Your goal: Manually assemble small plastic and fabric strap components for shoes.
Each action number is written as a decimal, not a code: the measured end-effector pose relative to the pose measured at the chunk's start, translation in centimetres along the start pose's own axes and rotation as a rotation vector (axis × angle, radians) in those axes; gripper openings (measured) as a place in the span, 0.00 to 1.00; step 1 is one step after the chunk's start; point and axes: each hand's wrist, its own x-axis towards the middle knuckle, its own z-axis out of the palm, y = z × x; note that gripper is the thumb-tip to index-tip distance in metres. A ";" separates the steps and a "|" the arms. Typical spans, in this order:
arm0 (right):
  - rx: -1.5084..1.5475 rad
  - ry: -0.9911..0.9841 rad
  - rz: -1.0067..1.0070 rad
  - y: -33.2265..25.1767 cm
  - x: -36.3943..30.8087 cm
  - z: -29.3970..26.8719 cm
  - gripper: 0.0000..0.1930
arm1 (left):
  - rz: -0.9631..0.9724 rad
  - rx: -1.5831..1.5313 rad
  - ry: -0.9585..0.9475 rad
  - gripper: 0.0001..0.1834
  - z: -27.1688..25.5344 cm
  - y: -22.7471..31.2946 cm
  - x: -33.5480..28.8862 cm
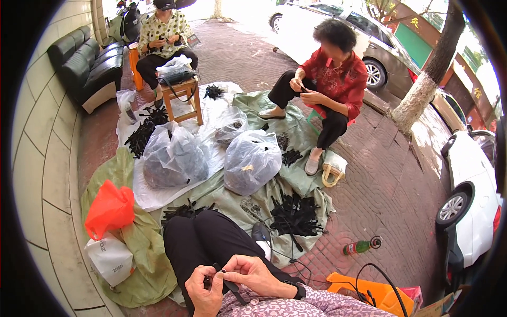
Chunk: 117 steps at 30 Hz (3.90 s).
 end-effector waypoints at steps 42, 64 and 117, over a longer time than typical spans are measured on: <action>0.233 -0.099 0.232 -0.1 -3.4 -0.8 0.09 | -0.701 -0.742 -0.609 0.20 -3.7 -1.9 -3.1; -0.033 -0.122 0.287 -0.1 -5.1 -1.6 0.10 | -0.900 -0.939 -0.547 0.10 -5.5 -2.6 -5.3; 0.291 0.162 0.225 -1.1 -1.9 2.4 0.03 | 0.142 0.073 0.038 0.04 0.1 -1.8 -3.9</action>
